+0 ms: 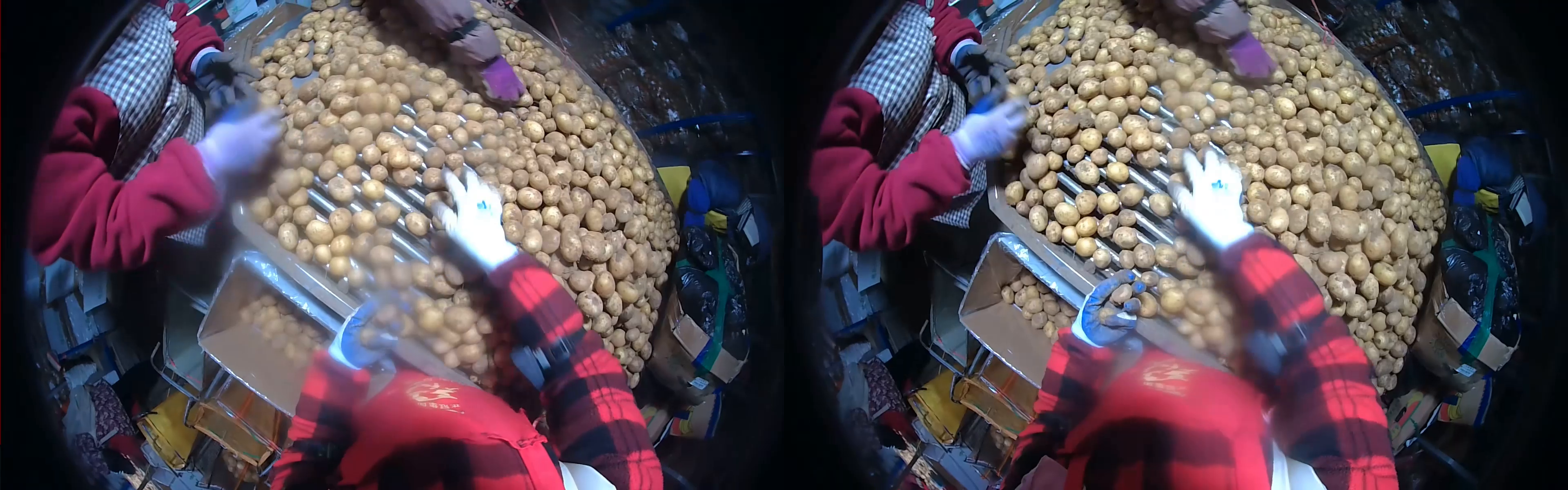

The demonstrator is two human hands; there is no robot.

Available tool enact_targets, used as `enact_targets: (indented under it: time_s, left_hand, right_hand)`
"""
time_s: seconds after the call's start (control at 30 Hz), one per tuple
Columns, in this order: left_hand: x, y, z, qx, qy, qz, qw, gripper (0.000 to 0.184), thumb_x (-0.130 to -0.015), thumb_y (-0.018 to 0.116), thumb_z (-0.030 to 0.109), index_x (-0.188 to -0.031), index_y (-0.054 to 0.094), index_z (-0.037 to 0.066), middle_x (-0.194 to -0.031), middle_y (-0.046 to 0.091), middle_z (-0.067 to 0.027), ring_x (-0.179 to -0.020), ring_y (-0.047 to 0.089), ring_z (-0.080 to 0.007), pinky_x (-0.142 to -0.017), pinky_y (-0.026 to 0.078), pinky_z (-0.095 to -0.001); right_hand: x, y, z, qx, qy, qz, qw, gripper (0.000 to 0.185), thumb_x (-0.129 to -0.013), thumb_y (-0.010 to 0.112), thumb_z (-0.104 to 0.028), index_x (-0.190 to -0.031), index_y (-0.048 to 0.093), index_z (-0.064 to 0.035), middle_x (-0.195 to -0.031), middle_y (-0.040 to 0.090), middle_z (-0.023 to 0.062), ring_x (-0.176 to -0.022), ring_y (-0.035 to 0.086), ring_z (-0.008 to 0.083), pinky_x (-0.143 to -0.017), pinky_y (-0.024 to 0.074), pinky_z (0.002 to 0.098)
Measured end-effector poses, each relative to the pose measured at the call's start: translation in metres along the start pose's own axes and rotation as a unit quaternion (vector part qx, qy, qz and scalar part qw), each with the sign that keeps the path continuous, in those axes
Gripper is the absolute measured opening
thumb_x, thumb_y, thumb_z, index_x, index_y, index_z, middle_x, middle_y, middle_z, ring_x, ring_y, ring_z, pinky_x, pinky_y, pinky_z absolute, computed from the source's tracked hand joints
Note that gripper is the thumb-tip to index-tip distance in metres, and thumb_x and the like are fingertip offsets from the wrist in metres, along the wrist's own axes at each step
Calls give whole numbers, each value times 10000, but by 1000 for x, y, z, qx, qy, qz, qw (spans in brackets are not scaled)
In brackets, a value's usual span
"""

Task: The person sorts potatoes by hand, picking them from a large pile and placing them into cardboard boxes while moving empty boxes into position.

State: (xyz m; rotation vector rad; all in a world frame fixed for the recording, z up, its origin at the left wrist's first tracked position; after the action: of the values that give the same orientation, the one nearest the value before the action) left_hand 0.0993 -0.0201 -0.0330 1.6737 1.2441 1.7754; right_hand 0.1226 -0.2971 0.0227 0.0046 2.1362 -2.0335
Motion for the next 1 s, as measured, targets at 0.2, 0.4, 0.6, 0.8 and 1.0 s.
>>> enact_targets:
  time_s: [0.2, 0.4, 0.6, 0.8, 1.0]
  left_hand:
    - [-16, -3, 0, -69, 20, -20, 997, 432, -1055, 525, 304, -1431, 525, 91, -1358, 535, -146, -926, 577, -215, -500, 434, -189]
    - [-25, -20, 16, -216, 17, 35, 976, 431, -1055, 515, 287, -1452, 521, 117, -1443, 476, -179, -1021, 603, -248, -548, 493, -189]
    - [-22, -17, 8, -106, 40, -12, 993, 407, -1053, 510, 234, -1445, 519, 123, -1382, 452, -128, -1000, 541, -212, -664, 487, -199]
    - [-20, -8, 13, -60, -53, -60, 995, 364, -1097, 439, 206, -1437, 482, 82, -1362, 434, -99, -1022, 532, -176, -736, 511, -253]
    - [-17, -8, 8, -145, 24, -40, 988, 316, -1092, 451, 209, -1381, 529, 104, -1345, 441, -94, -990, 548, -160, -754, 498, -238]
  right_hand:
    - [3, 40, -56, -244, 134, -158, 947, 719, -931, 577, -466, -1525, 423, -90, -1590, 214, 375, -1470, 227, 538, -1181, 239, 605]
    - [14, 19, 55, -11, 30, 1, 999, 544, -926, 587, -322, -1408, 526, -78, -1463, 470, 250, -1339, 435, 451, -1138, 270, 615]
    - [-71, 51, 143, 27, 343, -186, 920, 713, -953, 461, -574, -1483, 473, -98, -1549, 429, 189, -1430, 383, 422, -1158, 163, 706]
    - [-103, 107, 12, -75, 255, 62, 962, 774, -847, 614, -545, -1488, 457, -140, -1528, 369, 255, -1430, 247, 514, -1112, 135, 771]
    - [-55, 8, 41, -180, 144, -38, 972, 382, -848, 612, -323, -1160, 649, -107, -1135, 614, 140, -1103, 564, 344, -912, 385, 583]
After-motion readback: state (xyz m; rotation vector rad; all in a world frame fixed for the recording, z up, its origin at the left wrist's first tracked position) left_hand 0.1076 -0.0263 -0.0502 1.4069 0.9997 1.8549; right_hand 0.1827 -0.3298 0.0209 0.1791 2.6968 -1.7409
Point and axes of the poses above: each hand's wrist, its own x-axis away from the middle knuckle, its own y-axis out of the palm, z = x × y, the point moved 1 cm from there along -x, towards the middle knuckle
